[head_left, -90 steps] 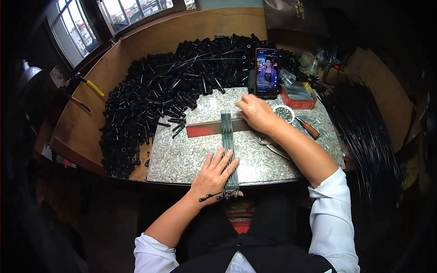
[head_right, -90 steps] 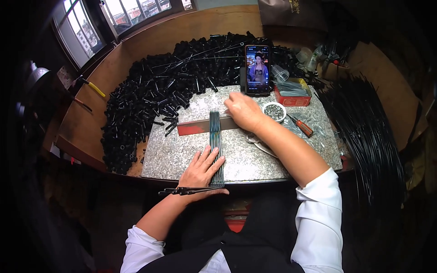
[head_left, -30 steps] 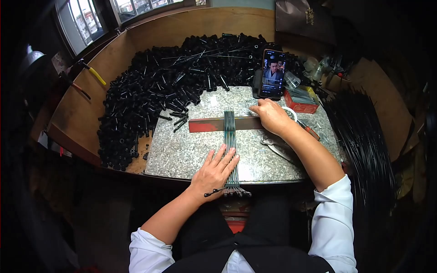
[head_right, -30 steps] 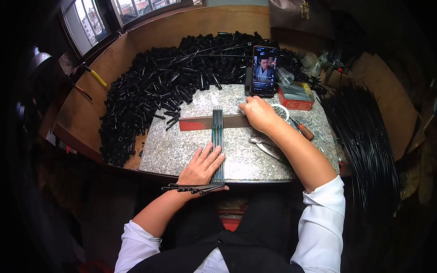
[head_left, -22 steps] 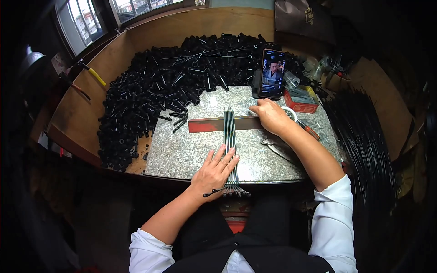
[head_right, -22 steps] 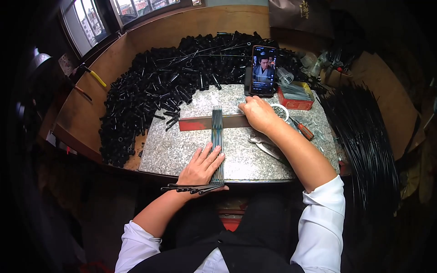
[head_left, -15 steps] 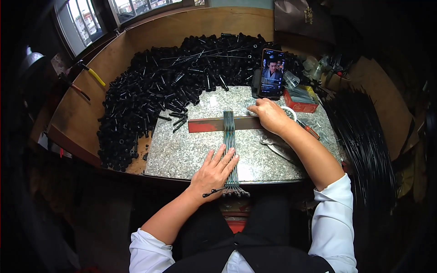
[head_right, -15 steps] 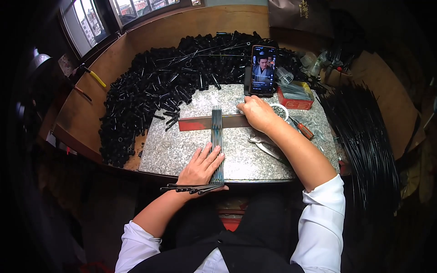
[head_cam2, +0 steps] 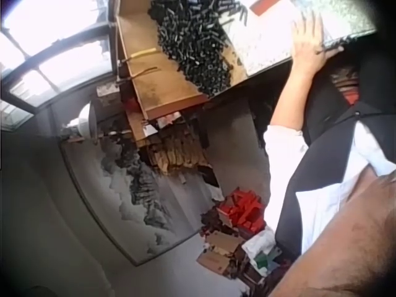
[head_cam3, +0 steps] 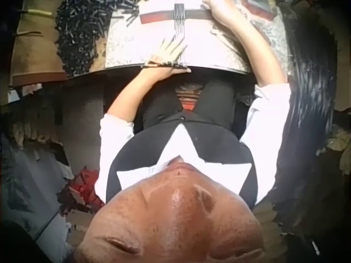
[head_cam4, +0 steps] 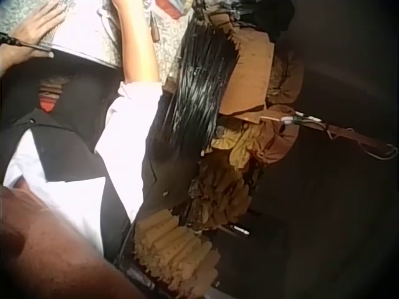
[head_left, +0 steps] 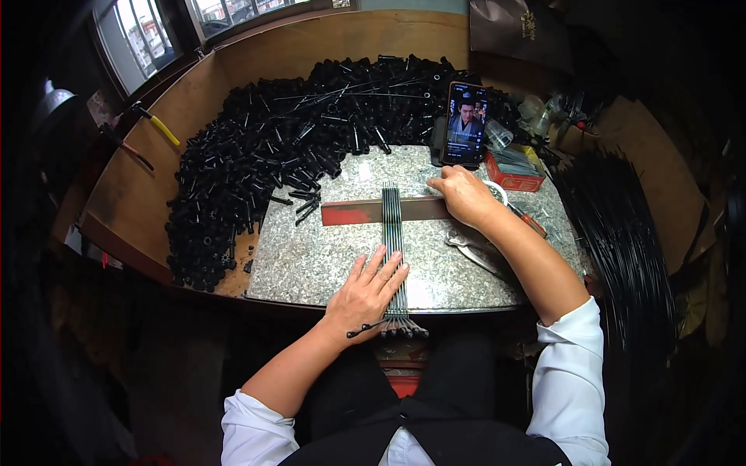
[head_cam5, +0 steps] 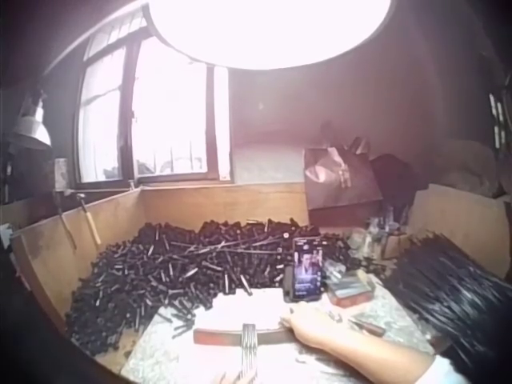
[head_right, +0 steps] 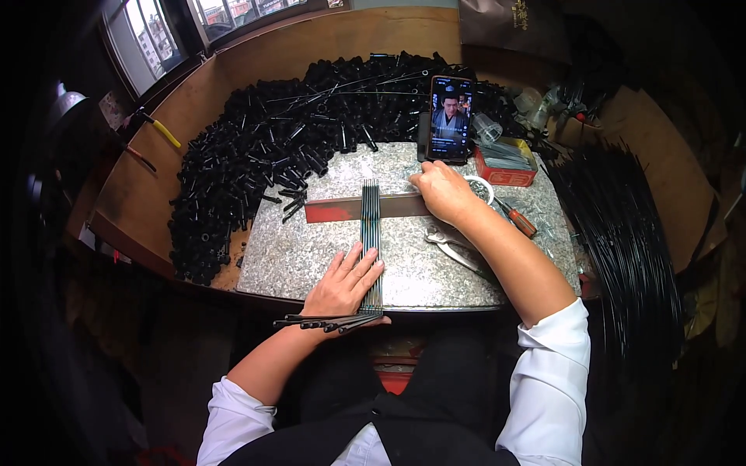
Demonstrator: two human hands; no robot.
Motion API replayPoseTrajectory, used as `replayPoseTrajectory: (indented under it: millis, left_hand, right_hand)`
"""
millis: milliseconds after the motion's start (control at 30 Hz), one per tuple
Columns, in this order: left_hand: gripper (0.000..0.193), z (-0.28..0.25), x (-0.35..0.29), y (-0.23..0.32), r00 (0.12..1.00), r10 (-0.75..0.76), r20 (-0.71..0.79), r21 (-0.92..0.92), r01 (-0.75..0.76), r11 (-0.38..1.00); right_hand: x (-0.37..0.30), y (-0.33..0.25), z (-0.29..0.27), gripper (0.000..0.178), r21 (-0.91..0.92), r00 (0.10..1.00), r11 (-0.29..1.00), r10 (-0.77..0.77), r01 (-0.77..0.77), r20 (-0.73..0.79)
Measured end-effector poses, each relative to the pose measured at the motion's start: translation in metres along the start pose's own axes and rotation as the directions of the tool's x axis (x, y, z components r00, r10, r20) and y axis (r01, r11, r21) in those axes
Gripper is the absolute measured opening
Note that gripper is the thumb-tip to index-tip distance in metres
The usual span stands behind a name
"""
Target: Assemble a bundle of black rods into a mechanical fixture using pliers and a measuring ruler.
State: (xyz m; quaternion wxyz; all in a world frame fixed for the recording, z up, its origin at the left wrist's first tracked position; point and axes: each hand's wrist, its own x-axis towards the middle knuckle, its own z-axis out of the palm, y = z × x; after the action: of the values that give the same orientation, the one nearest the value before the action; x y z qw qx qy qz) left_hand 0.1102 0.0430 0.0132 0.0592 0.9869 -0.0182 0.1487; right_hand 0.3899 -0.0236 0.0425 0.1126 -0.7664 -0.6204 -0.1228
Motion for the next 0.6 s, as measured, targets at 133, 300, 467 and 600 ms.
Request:
replayPoseTrajectory:
  millis: [133, 300, 467, 600]
  left_hand:
    - [0.075, 0.0034, 0.0002, -0.0019, 1.000, 0.006, 0.004, 0.029, -0.006, 1.000]
    - [0.073, 0.0012, 0.0008, 0.0002, 1.000, 0.002, 0.006, 0.006, -0.002, 1.000]
    - [0.068, 0.0036, 0.0004, -0.0010, 1.000, 0.005, -0.010, 0.029, -0.005, 1.000]
    - [0.081, 0.0053, 0.0014, -0.0023, 0.997, 0.038, -0.071, 0.095, -0.031, 0.995]
  right_hand:
    - [-0.0003, -0.0022, -0.0034, 0.034, -0.008, 0.999, 1.000, 0.026, -0.025, 0.038]
    - [0.0009, -0.0008, 0.0029, 0.022, 0.011, 1.000, 1.000, -0.012, 0.012, -0.018]
    - [0.0029, -0.0033, 0.0028, 0.020, 0.023, 1.000, 1.000, -0.016, 0.017, -0.011]
    - [0.0039, -0.0032, 0.0044, 0.020, 0.014, 0.999, 0.999, -0.034, 0.035, -0.019]
